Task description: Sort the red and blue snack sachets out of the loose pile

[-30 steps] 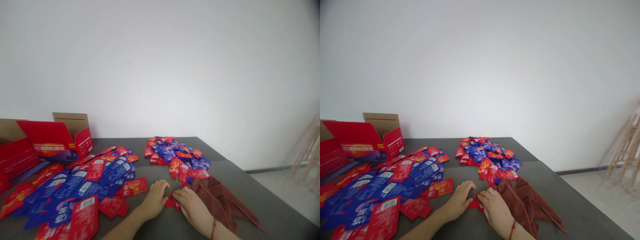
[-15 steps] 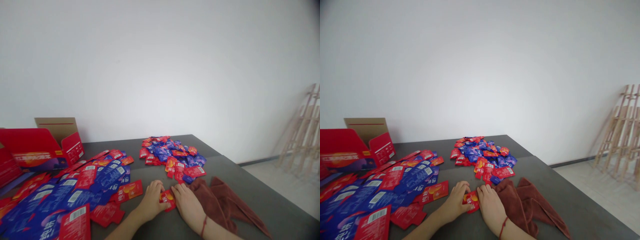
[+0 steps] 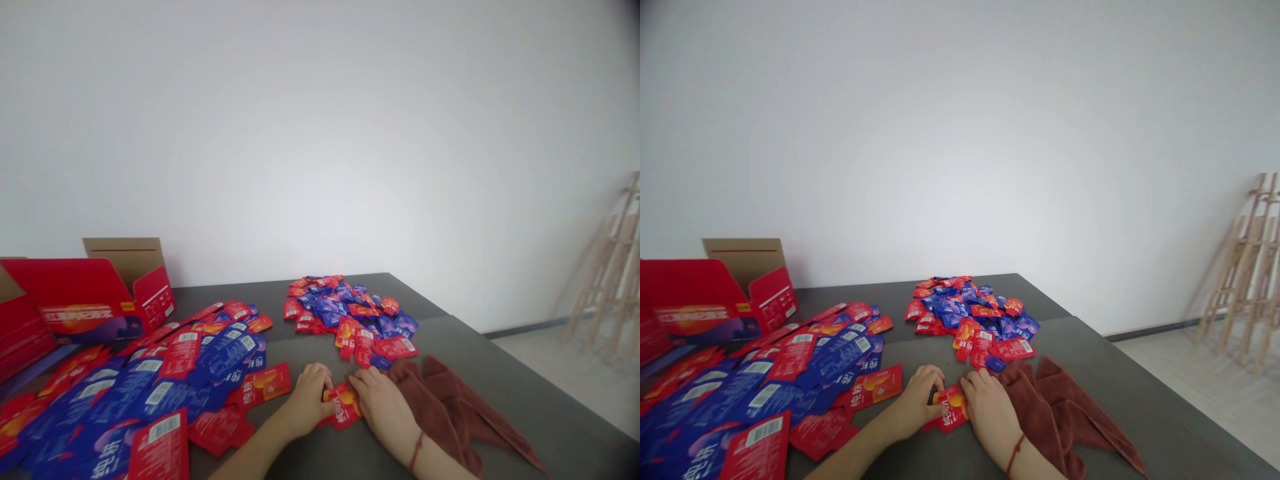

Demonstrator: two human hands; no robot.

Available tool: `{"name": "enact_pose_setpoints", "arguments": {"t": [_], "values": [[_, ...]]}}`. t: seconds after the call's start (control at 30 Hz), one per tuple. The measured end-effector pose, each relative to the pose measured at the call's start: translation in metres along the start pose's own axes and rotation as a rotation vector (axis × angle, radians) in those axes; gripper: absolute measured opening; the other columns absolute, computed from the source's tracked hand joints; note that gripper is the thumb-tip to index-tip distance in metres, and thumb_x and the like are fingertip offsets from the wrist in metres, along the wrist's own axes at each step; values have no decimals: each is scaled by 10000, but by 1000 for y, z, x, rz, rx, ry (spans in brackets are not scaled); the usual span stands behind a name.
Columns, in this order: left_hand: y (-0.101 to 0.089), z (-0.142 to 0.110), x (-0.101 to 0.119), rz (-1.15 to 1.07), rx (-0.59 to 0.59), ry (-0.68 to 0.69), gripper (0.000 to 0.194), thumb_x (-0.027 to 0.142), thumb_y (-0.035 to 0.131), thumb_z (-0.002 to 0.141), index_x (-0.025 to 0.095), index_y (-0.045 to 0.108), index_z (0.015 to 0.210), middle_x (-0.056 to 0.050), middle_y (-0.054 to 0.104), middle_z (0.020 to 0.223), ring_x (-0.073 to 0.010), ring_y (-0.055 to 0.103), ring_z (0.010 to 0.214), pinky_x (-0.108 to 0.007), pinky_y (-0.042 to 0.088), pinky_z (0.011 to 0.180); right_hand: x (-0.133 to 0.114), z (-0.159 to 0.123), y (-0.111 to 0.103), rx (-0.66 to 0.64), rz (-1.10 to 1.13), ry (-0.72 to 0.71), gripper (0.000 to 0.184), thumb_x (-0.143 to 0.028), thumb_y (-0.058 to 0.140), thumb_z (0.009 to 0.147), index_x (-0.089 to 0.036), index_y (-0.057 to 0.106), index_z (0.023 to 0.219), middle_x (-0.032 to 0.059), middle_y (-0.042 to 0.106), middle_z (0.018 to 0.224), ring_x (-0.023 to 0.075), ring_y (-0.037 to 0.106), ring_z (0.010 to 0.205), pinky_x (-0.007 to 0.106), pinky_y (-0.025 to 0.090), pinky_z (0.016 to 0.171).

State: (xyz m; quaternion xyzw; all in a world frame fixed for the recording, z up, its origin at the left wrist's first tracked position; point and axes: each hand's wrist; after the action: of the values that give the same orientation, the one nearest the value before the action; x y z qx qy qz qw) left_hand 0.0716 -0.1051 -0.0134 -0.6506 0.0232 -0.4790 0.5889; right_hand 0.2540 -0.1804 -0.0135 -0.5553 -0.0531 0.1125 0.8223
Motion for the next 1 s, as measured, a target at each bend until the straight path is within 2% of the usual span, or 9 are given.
{"name": "enact_pose_setpoints", "arguments": {"t": [0.13,0.27,0.4,0.5,0.57,0.67,0.73,0.83,1.0], "values": [[-1,3,2,-73,50,-35,214,147,662,651,207,491,766,-6,558,997,-204,488,997,-296,379,856,38,-6,-4,69,-39,150,357,-26,418,835,-159,689,1024,100,667,976,248,574,943,392,452,869],[-10,7,3,-128,153,-62,63,172,499,815,206,475,767,-1,566,822,-182,535,817,-279,406,733,55,-6,-13,232,33,178,375,-79,392,864,-140,642,1136,117,648,1093,251,565,1043,410,450,938],[-23,4,9,-18,283,143,112,211,435,912,210,486,811,-26,571,890,-194,518,856,-301,394,784,50,-3,-13,343,101,137,377,-112,392,886,-153,596,1200,113,629,1142,242,558,1073,434,453,963],[-24,-2,11,99,85,340,109,255,552,892,210,525,796,-19,592,944,-203,511,922,-315,372,854,39,-3,-9,305,153,52,394,-87,398,875,-165,586,1212,106,635,1138,227,572,1057,430,461,959],[-22,-4,9,78,-27,373,130,290,602,874,211,547,787,-7,605,945,-197,525,936,-310,370,878,31,0,-7,265,171,-3,405,-71,405,865,-172,587,1213,101,639,1142,221,576,1053,432,454,971],[-20,-3,3,15,37,255,121,323,573,886,212,576,936,-34,603,1043,-209,531,1002,-325,378,921,22,12,-11,210,176,-45,392,-66,420,863,-167,600,1197,97,645,1143,216,573,1051,422,433,993],[-19,-3,-2,32,82,148,344,337,622,834,205,536,1139,-72,569,1182,-247,498,1107,-363,365,974,15,23,-14,174,174,-48,375,-69,442,860,-154,609,1185,97,647,1141,213,564,1058,392,425,998],[-18,-2,-8,63,-8,115,659,335,703,740,218,433,1330,-91,509,1324,-286,432,1226,-409,310,1052,1,37,-14,82,158,-66,359,-81,466,852,-137,615,1174,95,654,1116,202,556,1045,340,425,977],[-18,-3,-13,11,-107,138,809,317,680,759,252,274,1456,-83,396,1465,-273,327,1343,-455,243,1111,-2,26,-6,-71,79,-229,415,-159,477,863,-141,552,1271,104,622,1174,228,527,1050,376,408,957]]}}
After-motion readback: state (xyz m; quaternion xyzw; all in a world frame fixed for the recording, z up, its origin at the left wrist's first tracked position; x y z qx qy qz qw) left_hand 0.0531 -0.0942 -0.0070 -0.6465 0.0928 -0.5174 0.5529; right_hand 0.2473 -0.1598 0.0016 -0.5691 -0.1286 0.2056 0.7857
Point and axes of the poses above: each hand's wrist, its own z-axis towards the middle knuckle, its own y-axis out of the palm, x = y × z
